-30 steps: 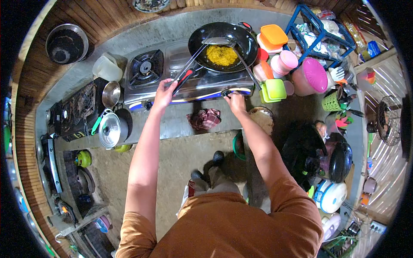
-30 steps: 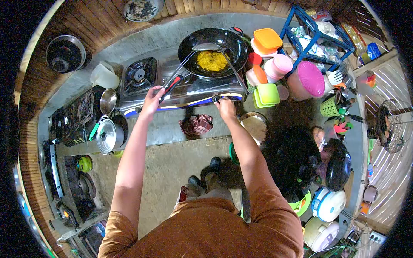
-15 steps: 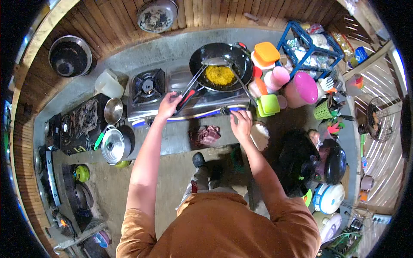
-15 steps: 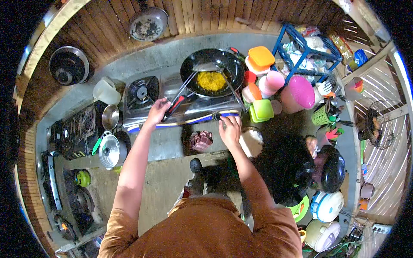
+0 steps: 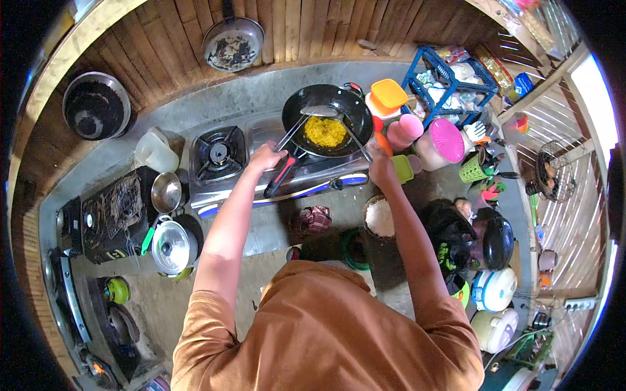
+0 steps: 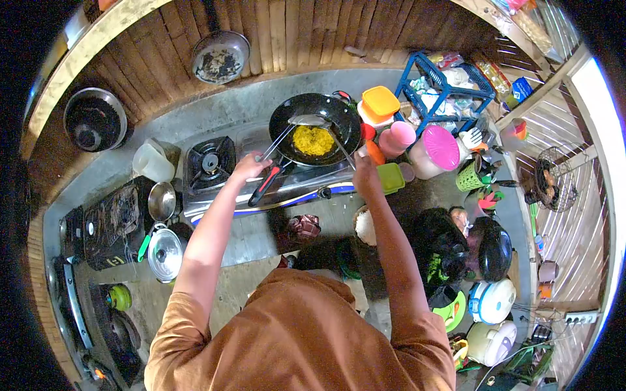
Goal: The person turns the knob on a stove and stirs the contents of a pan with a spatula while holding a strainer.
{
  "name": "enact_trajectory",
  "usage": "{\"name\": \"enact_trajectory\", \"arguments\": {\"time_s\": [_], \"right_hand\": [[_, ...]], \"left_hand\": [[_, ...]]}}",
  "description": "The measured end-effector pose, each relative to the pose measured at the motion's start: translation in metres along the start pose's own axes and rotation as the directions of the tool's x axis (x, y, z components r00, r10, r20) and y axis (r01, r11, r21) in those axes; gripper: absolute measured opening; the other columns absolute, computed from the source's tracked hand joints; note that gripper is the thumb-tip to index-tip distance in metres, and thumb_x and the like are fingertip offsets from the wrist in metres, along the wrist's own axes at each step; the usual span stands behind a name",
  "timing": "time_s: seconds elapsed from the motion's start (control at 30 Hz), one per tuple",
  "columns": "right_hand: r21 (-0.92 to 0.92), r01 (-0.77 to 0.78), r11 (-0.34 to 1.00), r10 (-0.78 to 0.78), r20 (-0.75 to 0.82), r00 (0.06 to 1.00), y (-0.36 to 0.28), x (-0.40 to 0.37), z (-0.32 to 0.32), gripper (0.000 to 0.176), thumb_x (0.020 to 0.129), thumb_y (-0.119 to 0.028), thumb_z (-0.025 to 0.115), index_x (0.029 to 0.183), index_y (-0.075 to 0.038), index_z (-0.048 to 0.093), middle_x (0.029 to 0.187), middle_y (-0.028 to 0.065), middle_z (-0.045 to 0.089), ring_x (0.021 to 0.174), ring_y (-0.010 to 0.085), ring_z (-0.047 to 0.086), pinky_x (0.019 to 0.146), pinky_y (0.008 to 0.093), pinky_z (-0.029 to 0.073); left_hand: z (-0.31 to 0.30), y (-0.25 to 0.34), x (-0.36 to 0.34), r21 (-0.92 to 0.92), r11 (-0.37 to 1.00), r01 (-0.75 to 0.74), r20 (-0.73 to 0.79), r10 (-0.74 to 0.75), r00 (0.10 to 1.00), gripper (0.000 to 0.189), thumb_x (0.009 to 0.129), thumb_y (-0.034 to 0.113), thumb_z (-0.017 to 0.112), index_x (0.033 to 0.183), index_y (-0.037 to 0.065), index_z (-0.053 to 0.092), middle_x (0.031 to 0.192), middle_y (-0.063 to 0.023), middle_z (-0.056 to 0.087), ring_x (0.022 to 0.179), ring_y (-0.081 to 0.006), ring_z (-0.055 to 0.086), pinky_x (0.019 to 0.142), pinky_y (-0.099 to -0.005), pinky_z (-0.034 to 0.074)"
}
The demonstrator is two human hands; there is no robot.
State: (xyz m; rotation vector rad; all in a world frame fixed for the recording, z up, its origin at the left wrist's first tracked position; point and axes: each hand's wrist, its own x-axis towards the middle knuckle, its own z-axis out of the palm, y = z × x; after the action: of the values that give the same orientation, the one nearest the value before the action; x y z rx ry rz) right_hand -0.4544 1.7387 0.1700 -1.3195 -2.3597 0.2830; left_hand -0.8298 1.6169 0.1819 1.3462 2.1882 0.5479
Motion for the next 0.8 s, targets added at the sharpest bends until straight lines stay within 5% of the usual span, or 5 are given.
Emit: {"name": "enact_trajectory", "arguments": {"time_s": [0.07,0.27,0.37,0.57,0.8], "right_hand": [[-0.122,0.23,0.966,-0.245,-0.122,0.962,0.013,0.002,0.021,0.043,0.086,-0.004,0.055,0.128,0.0,0.058,0.106,0.0293,0.062,0.1,0.0444,0.063,0.087,0.0521,0.052],[-0.132,-0.066,0.989,0.078,0.088,0.993,-0.028,-0.004,-0.05,0.03,0.084,-0.005,0.054,0.111,-0.002,0.068,0.09,0.0275,0.067,0.087,0.0455,0.067,0.076,0.0554,0.054],[-0.039,0.084,0.996,-0.078,0.138,0.987,-0.023,-0.005,-0.085,0.025,0.084,-0.008,0.055,0.104,-0.002,0.07,0.086,0.0274,0.068,0.078,0.0462,0.067,0.074,0.0548,0.054],[-0.09,-0.042,0.995,0.048,0.068,0.996,-0.016,0.01,-0.093,0.023,0.083,-0.006,0.054,0.101,0.002,0.066,0.084,0.0299,0.067,0.081,0.046,0.067,0.074,0.0543,0.055],[-0.116,-0.032,0.993,0.054,0.195,0.979,0.002,0.02,-0.073,0.015,0.085,-0.006,0.052,0.091,0.004,0.062,0.09,0.0315,0.067,0.09,0.0444,0.068,0.077,0.0543,0.055]], "left_hand": [[-0.003,0.003,0.007,0.054,0.998,-0.011,-0.019,0.012,1.0,0.064,0.088,0.056,0.065,0.127,0.006,0.062,0.118,-0.0242,0.068,0.113,-0.0392,0.064,0.097,-0.046,0.05],[-0.011,0.005,0.007,0.147,0.988,-0.051,-0.03,0.056,0.998,0.052,0.098,0.053,0.052,0.114,0.006,0.066,0.102,-0.026,0.07,0.103,-0.0443,0.066,0.09,-0.0516,0.052],[-0.012,-0.001,0.001,0.095,0.993,-0.064,-0.084,0.072,0.994,0.049,0.099,0.049,0.052,0.108,0.004,0.068,0.101,-0.0279,0.069,0.101,-0.0461,0.065,0.089,-0.0541,0.051],[0.001,-0.025,-0.013,-0.078,0.995,-0.06,-0.204,0.043,0.978,0.046,0.101,0.048,0.048,0.099,0.008,0.071,0.089,-0.0205,0.071,0.088,-0.0398,0.069,0.077,-0.0476,0.052],[0.016,-0.021,-0.036,-0.376,0.912,0.163,0.001,-0.175,0.985,0.044,0.103,0.043,0.049,0.092,0.006,0.069,0.084,-0.0178,0.07,0.086,-0.0333,0.069,0.077,-0.0471,0.051]]}}
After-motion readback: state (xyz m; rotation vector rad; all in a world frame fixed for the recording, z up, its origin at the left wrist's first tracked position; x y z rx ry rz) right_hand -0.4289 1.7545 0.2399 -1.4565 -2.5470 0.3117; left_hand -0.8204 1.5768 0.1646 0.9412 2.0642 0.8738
